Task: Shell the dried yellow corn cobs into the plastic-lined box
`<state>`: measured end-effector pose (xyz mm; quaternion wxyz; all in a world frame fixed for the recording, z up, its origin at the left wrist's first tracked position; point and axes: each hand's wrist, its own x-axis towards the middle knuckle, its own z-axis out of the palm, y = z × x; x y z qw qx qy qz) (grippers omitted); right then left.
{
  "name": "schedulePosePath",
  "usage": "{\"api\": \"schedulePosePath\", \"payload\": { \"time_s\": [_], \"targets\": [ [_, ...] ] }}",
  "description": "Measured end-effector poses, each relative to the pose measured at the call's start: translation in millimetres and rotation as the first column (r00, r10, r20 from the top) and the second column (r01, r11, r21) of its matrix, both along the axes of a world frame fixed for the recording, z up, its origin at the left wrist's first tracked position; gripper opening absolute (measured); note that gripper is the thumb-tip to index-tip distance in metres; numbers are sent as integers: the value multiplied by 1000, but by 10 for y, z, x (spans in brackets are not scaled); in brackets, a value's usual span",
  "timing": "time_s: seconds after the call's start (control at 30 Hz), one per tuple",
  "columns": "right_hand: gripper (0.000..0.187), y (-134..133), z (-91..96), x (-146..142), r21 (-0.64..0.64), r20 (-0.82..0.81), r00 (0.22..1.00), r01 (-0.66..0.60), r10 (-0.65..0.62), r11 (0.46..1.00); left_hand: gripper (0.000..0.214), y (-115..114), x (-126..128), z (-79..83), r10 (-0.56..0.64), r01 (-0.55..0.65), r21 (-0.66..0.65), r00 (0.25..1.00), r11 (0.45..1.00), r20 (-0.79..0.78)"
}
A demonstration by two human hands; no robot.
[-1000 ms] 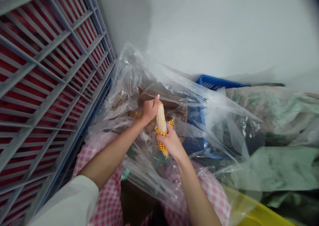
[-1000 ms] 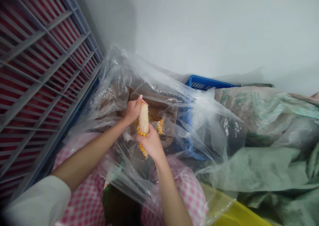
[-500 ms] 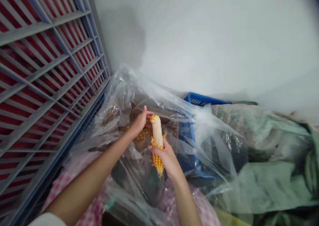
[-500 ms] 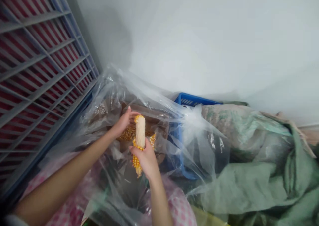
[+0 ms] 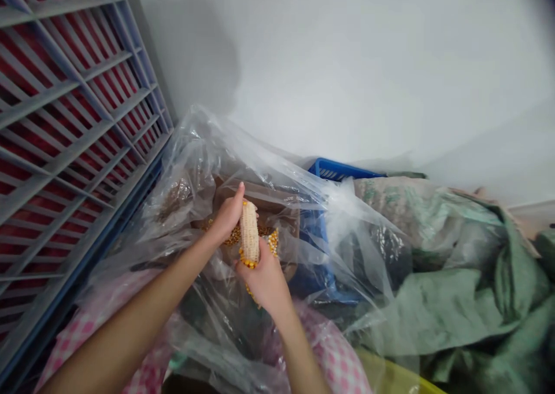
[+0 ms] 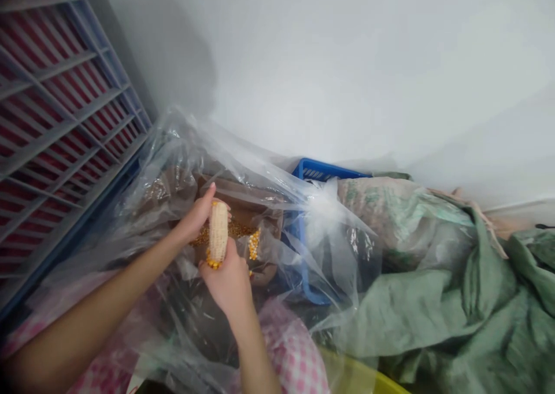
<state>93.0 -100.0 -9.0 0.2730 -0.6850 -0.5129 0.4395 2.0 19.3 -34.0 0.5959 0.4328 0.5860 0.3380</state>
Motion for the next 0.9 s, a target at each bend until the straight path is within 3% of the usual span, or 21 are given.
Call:
{"api": "schedulePosePath", "payload": {
  "time_s": [0.07,0.13,0.23,0.3,0.43,0.6,0.7,0.77,0.9],
  "targets": [
    [29,-6,7,-6,-2,-10,1000,-1,1,1000,67,-10,38,-17,71,-71,-7,997,997,16],
    [27,-11,24,5,-8,-34,999,-6,5,1000,66,-14,63,-35,124,-121,73,991,990,-43],
    [27,-13,55,39,-8,-118,993,-7,6,1000,67,-24,65,-40,151,-114,212,973,971,-171],
    [26,-15,74,59,-67,-275,961,-5,-14,998,67,-41,54,-16,154,-81,286,958,955,-242],
    [32,-22,109,79,-247,-593,794,-23,-133,969,64,-82,34,56,144,-1,404,935,915,-323],
    [38,-18,134,138,-335,-651,727,-15,-220,942,66,-70,24,54,56,89,421,946,903,-319],
    [36,-13,143,199,-371,-680,687,-21,-257,928,66,-25,31,27,-41,129,388,973,912,-228],
    [34,-9,144,226,-364,-674,692,-6,-259,931,65,9,38,26,-78,122,343,987,932,-140],
    [32,-4,123,215,-221,-508,841,85,-189,972,65,38,17,79,-62,99,254,987,962,-149]
  ]
}}
